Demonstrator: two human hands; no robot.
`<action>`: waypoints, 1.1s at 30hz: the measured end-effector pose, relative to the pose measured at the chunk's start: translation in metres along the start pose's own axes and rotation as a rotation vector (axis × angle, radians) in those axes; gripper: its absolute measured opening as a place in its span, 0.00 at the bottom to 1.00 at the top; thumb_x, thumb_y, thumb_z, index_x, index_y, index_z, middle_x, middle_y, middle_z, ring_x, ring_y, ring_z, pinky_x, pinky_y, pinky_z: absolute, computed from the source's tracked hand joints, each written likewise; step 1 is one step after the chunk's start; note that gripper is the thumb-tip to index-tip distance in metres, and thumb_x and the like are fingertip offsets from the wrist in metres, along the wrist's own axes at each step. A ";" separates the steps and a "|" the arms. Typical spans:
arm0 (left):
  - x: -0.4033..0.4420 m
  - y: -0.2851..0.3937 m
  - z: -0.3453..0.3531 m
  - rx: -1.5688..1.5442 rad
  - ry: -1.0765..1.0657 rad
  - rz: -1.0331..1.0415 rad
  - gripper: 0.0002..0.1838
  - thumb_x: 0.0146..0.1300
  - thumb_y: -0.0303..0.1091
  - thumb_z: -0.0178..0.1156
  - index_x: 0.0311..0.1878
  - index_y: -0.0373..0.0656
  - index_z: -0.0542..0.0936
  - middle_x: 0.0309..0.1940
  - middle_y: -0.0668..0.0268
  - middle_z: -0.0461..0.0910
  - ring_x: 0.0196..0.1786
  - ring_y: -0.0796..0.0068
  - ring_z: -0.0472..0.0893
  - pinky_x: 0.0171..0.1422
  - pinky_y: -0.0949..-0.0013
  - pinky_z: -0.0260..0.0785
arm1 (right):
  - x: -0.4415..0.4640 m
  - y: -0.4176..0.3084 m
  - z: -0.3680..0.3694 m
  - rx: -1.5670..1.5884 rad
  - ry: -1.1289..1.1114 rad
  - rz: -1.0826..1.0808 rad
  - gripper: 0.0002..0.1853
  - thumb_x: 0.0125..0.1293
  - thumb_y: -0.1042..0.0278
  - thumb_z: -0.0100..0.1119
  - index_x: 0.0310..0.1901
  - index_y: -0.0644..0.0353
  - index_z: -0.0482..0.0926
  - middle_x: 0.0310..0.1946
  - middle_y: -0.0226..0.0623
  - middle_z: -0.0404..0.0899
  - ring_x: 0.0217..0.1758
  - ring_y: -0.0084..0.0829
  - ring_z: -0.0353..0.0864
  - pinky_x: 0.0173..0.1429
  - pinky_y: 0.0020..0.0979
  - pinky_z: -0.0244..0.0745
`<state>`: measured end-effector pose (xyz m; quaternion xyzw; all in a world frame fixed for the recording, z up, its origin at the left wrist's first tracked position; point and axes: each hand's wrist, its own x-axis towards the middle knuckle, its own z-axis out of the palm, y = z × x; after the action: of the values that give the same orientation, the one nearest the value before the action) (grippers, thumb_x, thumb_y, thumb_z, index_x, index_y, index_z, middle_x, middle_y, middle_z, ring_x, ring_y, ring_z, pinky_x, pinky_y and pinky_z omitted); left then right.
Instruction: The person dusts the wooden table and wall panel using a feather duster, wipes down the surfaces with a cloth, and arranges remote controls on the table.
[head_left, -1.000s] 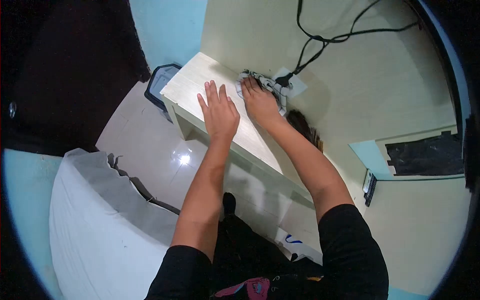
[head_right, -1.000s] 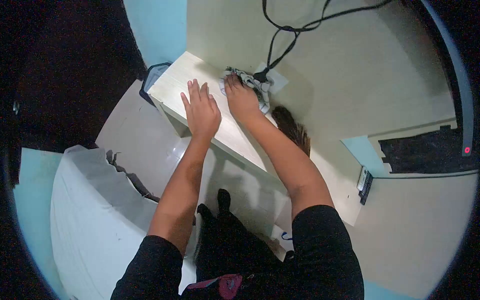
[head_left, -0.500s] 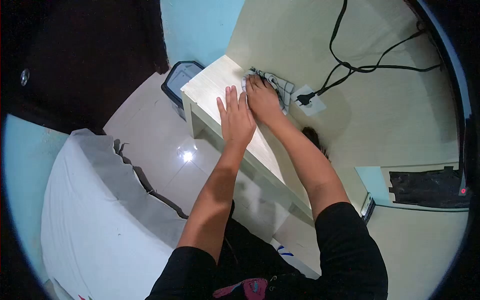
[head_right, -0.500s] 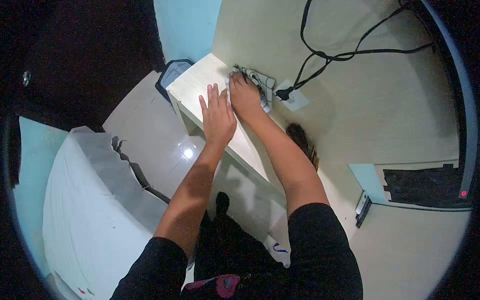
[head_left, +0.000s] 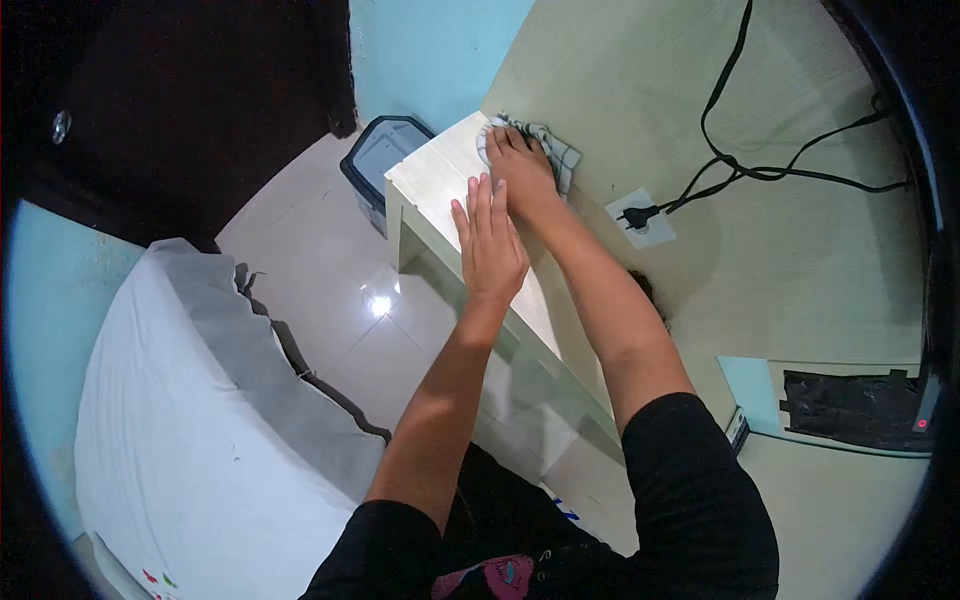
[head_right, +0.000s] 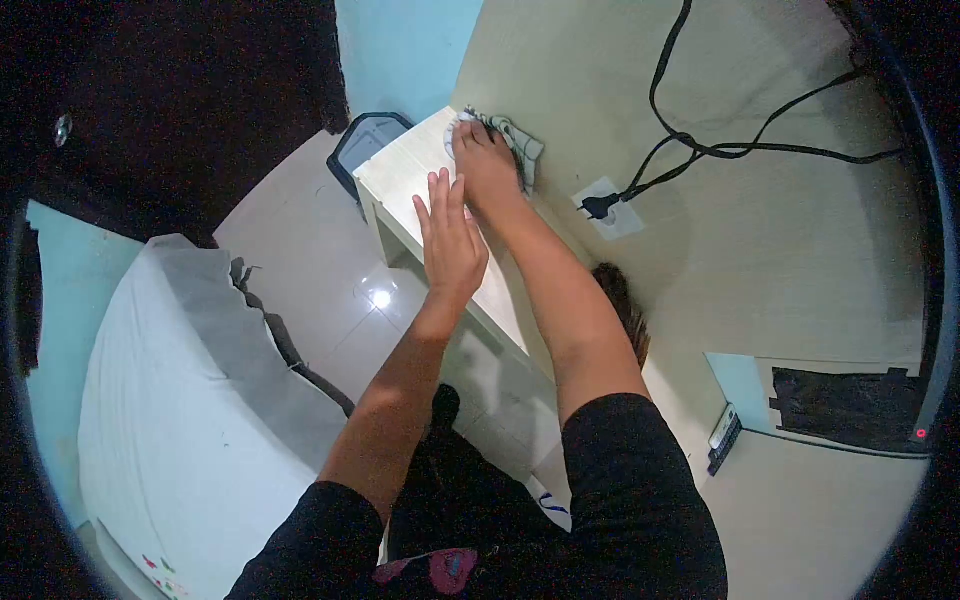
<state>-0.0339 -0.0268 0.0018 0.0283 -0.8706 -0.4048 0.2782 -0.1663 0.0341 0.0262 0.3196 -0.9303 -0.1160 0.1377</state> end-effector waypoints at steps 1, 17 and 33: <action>0.000 0.000 -0.001 -0.019 0.007 -0.006 0.29 0.73 0.25 0.46 0.76 0.35 0.62 0.79 0.48 0.57 0.84 0.47 0.51 0.85 0.36 0.35 | 0.005 -0.001 0.002 0.009 0.002 0.006 0.32 0.66 0.62 0.56 0.71 0.67 0.69 0.72 0.44 0.71 0.76 0.40 0.67 0.74 0.43 0.68; 0.000 -0.004 -0.003 -0.123 0.035 0.006 0.24 0.78 0.32 0.42 0.74 0.35 0.65 0.78 0.46 0.59 0.83 0.45 0.53 0.85 0.36 0.34 | 0.029 -0.009 0.008 0.147 -0.119 0.082 0.34 0.72 0.64 0.49 0.78 0.62 0.60 0.77 0.41 0.63 0.81 0.38 0.60 0.77 0.46 0.64; -0.003 -0.003 0.000 -0.151 0.067 0.013 0.26 0.78 0.36 0.43 0.74 0.35 0.65 0.78 0.45 0.60 0.83 0.44 0.53 0.85 0.37 0.33 | 0.038 -0.004 0.026 0.306 -0.037 0.080 0.38 0.63 0.67 0.62 0.76 0.56 0.65 0.78 0.38 0.63 0.79 0.42 0.61 0.78 0.46 0.62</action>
<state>-0.0320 -0.0280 -0.0013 0.0149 -0.8280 -0.4663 0.3112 -0.2009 0.0105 0.0071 0.2975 -0.9514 0.0268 0.0749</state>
